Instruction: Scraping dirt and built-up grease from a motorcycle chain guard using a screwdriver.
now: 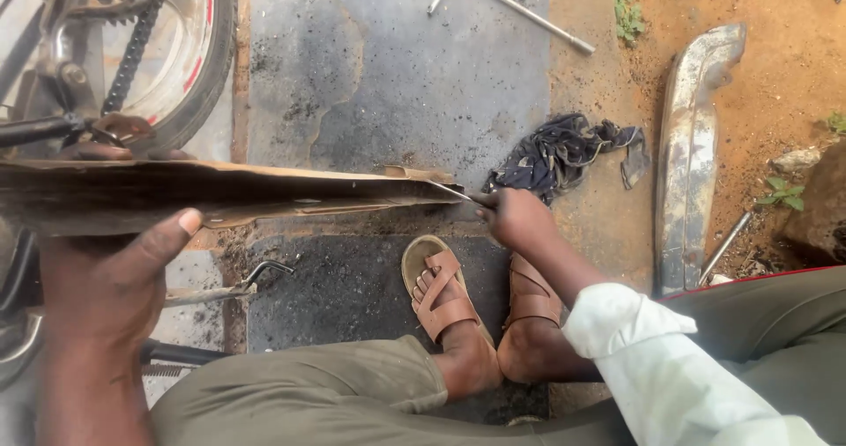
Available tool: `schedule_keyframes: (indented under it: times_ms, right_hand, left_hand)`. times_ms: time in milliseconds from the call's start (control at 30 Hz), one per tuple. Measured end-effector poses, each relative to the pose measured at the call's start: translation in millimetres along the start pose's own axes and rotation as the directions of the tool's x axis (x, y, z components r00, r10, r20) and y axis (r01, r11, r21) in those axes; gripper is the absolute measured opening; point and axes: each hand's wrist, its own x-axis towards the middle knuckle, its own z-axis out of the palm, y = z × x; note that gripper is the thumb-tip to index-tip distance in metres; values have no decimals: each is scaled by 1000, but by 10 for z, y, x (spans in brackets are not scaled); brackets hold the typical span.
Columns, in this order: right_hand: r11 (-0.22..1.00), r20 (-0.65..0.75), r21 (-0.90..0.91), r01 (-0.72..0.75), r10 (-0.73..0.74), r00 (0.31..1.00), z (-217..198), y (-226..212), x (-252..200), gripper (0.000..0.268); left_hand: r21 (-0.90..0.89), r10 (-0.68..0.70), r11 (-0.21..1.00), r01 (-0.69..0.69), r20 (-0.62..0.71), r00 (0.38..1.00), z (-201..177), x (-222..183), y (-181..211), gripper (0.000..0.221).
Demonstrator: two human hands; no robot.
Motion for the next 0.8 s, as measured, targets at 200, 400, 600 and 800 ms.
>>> schedule_keyframes:
  times_ms: [200,400,600,800]
  right_hand:
    - [959,-83,-279,-48,26,996,2,-212,-135,25]
    - [997,-110,-67,39,-46,993,-240,-620,-333,26]
    - [936,-350,-106,336,-351,868,-98,-135,-126,21]
    - [855,-270,106,508,-467,842,378,410,152,29]
  left_hand:
    - [141,72,987,-73,12,997,188,-102,138,64]
    - [218,48,975,-49,8,999,215,-78,209,67]
    - [-43,-29,999,32,67,997,-2,19,83,71]
    - [-144,-84,986,89,37,996,-35,63,48,67]
